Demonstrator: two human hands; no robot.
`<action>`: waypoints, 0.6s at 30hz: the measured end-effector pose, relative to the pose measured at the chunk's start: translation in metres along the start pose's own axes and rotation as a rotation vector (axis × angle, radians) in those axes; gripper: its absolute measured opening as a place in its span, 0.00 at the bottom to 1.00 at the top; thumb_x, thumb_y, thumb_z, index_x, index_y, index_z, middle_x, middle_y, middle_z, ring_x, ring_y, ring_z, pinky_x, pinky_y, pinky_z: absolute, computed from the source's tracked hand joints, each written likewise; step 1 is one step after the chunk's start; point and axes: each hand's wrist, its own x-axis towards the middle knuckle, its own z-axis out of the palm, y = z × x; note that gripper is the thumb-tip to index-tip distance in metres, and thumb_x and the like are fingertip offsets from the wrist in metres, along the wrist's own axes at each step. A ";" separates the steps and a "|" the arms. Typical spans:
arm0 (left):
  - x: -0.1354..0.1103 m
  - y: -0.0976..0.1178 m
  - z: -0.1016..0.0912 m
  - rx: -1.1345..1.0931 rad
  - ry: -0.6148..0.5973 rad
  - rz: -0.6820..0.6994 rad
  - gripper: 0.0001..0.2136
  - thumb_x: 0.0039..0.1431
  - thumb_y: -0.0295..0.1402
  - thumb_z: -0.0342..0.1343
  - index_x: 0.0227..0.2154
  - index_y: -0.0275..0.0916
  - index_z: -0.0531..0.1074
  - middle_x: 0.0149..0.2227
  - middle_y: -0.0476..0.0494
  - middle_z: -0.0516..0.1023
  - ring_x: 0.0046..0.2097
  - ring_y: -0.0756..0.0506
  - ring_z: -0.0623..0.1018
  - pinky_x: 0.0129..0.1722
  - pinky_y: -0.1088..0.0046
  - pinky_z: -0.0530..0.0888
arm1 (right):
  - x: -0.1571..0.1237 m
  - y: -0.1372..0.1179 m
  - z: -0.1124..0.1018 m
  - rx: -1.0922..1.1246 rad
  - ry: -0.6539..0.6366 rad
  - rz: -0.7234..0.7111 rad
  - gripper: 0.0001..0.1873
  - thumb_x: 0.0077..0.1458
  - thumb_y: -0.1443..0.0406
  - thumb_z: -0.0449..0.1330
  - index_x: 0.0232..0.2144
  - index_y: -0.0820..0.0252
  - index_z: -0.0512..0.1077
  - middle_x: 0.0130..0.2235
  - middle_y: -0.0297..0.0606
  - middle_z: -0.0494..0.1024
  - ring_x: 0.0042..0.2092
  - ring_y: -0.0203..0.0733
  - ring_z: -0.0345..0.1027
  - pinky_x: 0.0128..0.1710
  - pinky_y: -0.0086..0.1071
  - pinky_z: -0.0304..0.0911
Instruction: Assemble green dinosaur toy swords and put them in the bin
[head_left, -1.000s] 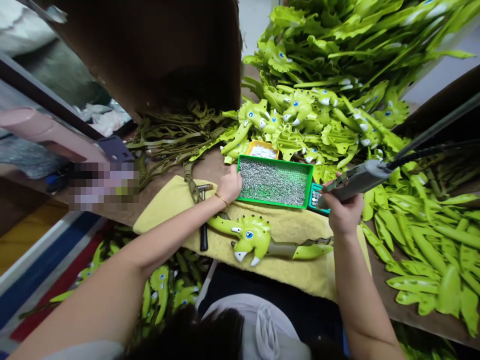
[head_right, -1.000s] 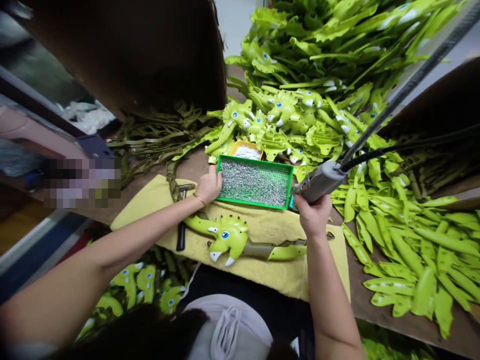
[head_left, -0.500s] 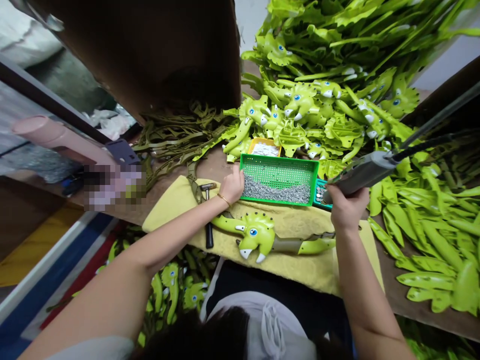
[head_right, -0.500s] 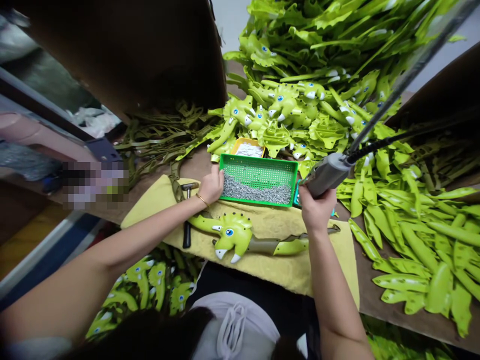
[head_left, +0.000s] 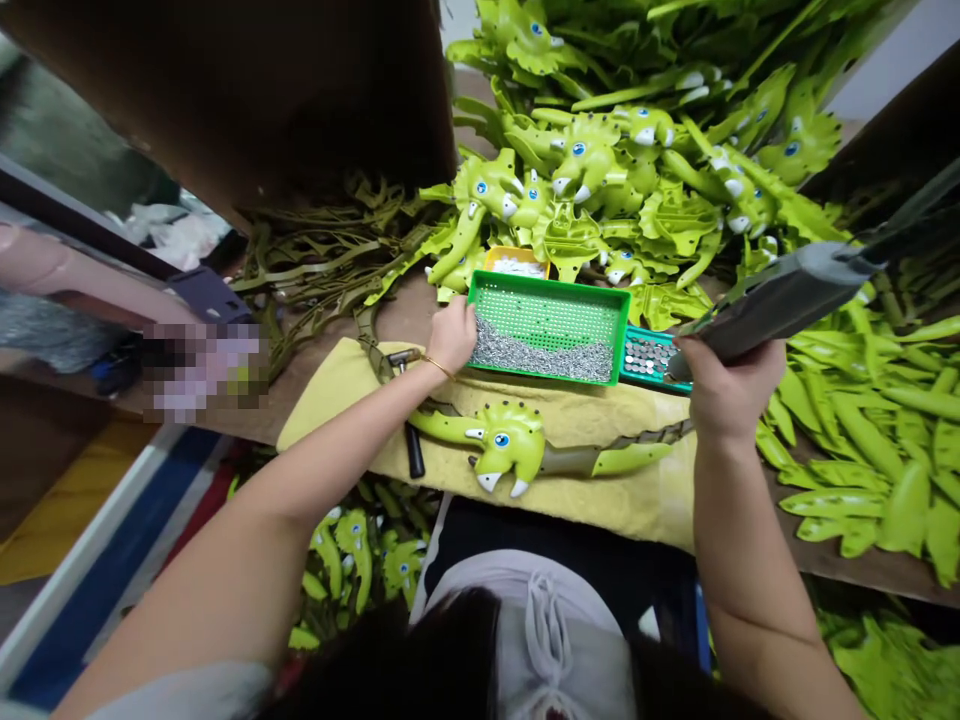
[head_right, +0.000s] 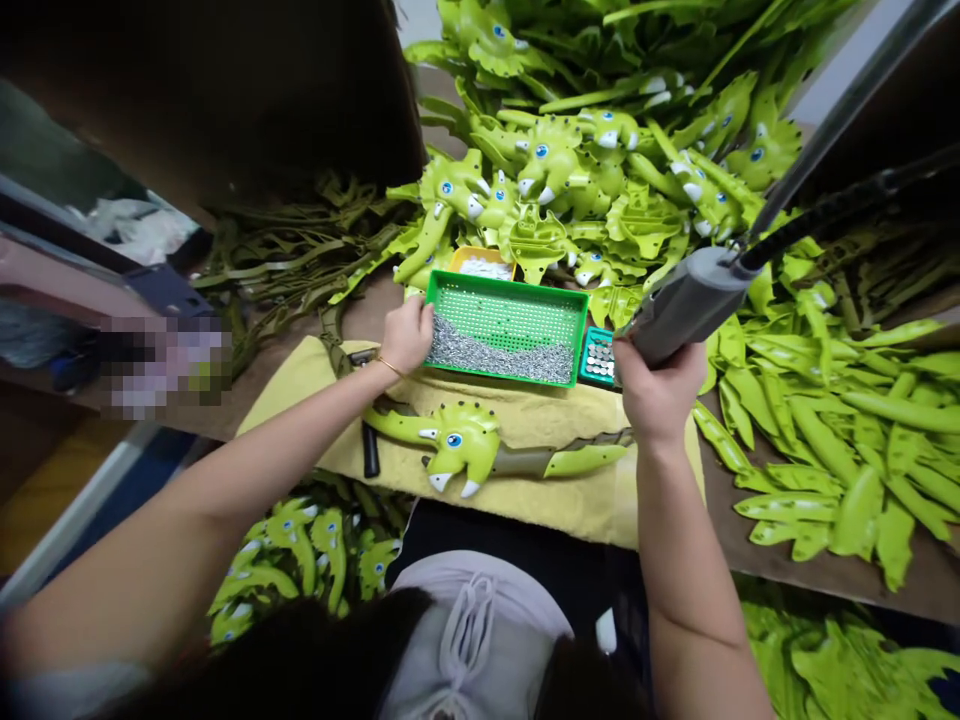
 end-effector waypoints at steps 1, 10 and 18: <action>0.004 -0.001 -0.005 -0.004 0.007 0.010 0.12 0.65 0.34 0.42 0.39 0.37 0.71 0.36 0.35 0.78 0.40 0.38 0.78 0.39 0.67 0.68 | 0.002 -0.001 -0.005 -0.004 0.012 -0.014 0.15 0.36 0.66 0.69 0.29 0.59 0.71 0.29 0.29 0.74 0.29 0.35 0.69 0.34 0.33 0.68; 0.081 -0.010 -0.059 -0.149 0.056 0.129 0.07 0.58 0.32 0.53 0.29 0.36 0.74 0.24 0.49 0.70 0.29 0.49 0.66 0.33 0.72 0.62 | 0.011 -0.006 -0.051 -0.111 -0.007 -0.077 0.15 0.39 0.65 0.68 0.32 0.56 0.70 0.31 0.33 0.75 0.32 0.38 0.69 0.36 0.36 0.68; 0.122 0.025 -0.084 -0.301 -0.136 0.247 0.08 0.61 0.33 0.57 0.34 0.33 0.76 0.25 0.53 0.71 0.28 0.54 0.61 0.32 0.74 0.65 | -0.010 0.006 -0.061 -0.128 -0.058 0.025 0.16 0.40 0.63 0.70 0.33 0.59 0.72 0.32 0.33 0.77 0.34 0.39 0.71 0.39 0.37 0.69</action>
